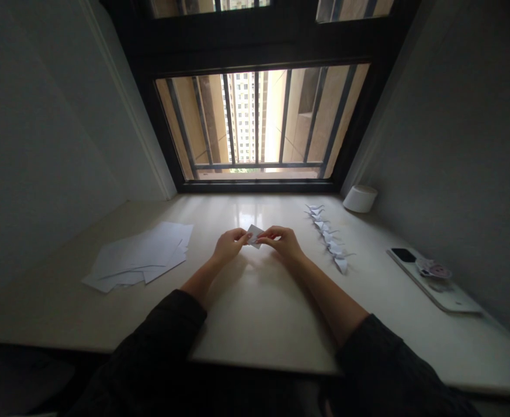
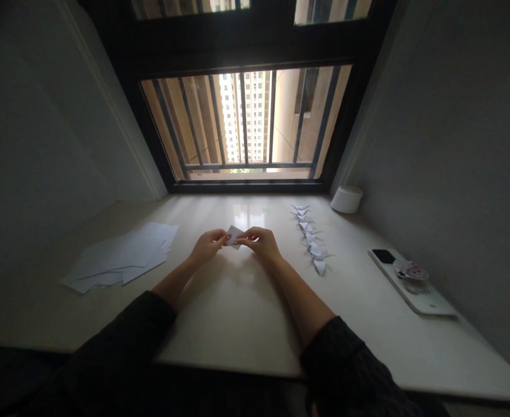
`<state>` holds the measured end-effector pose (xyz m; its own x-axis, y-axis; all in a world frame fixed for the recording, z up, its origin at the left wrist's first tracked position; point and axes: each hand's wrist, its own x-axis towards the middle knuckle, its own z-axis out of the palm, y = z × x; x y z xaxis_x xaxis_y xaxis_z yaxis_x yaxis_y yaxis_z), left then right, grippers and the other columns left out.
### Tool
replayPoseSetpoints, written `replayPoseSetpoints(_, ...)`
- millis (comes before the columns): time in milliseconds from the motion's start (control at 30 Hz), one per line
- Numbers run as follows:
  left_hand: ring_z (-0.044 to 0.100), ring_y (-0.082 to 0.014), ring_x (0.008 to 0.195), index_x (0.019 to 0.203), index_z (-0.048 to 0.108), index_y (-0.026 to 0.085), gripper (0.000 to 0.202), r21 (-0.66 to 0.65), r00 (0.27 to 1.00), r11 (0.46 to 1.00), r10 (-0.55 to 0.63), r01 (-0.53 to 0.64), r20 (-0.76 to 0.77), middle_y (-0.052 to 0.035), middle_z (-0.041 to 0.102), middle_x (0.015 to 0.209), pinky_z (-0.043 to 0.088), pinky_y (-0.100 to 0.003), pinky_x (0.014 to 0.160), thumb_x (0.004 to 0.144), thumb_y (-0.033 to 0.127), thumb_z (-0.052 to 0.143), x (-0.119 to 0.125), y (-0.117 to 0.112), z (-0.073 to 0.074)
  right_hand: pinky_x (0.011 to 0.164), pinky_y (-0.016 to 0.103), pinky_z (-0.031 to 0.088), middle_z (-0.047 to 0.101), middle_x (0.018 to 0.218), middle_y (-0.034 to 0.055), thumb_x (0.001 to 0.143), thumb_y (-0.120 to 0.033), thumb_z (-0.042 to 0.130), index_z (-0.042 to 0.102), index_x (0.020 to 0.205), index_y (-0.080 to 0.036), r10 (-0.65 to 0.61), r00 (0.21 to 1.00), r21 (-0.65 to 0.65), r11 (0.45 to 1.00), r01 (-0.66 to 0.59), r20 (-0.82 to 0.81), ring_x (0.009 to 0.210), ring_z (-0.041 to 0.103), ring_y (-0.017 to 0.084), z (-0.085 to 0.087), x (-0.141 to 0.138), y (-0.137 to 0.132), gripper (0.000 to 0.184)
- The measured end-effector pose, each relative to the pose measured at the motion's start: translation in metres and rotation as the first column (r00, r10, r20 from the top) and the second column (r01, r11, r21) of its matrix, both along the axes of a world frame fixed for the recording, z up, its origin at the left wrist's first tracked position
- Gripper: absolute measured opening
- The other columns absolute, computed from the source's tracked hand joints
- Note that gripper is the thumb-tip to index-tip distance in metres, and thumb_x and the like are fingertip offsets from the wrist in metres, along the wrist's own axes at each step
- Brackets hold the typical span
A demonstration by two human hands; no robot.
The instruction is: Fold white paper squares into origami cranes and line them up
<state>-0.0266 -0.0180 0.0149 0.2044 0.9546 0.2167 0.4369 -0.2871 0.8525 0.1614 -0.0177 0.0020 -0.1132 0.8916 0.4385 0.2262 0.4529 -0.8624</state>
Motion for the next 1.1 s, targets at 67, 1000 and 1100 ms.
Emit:
replayPoseSetpoints(67,0.063,-0.0171,0.066,0.098,0.064,0.018,0.040,-0.087,0.980,0.996,0.010,0.008,0.197,-0.0049,0.069,0.073,0.044,-0.025,0.057,0.074,0.049,0.059,0.004,-0.001,-0.001,0.059,0.028,0.042,0.068,0.065,0.0021,0.061,-0.047,0.073,0.071,0.064,-0.022,-0.095,0.995,0.026,0.995,0.095,-0.018,0.060,0.055,0.015,0.001,-0.005,-0.003,0.025)
replayPoseSetpoints(1000,0.064,-0.0169,0.078,0.082,0.064,0.016,0.034,-0.097,0.804,0.993,0.116,-0.073,0.584,-0.0053,0.068,0.085,0.051,-0.027,0.064,0.061,0.041,0.074,0.017,-0.008,0.000,0.072,0.035,0.050,0.073,0.078,0.0047,0.054,-0.040,0.079,0.074,0.075,-0.022,-0.071,0.893,-0.214,0.977,-0.028,-0.445,0.076,0.066,0.022,0.004,-0.024,-0.008,0.028)
replayPoseSetpoints(1100,0.064,-0.0171,0.078,0.078,0.064,0.016,0.033,-0.120,0.789,0.988,0.150,-0.097,0.596,-0.0047,0.068,0.082,0.051,-0.027,0.065,0.059,0.040,0.076,0.017,-0.009,0.001,0.073,0.034,0.050,0.073,0.076,0.0040,0.053,-0.038,0.080,0.074,0.075,-0.023,-0.063,0.880,-0.226,0.973,-0.052,-0.472,0.075,0.066,0.021,0.008,-0.024,-0.011,0.028)
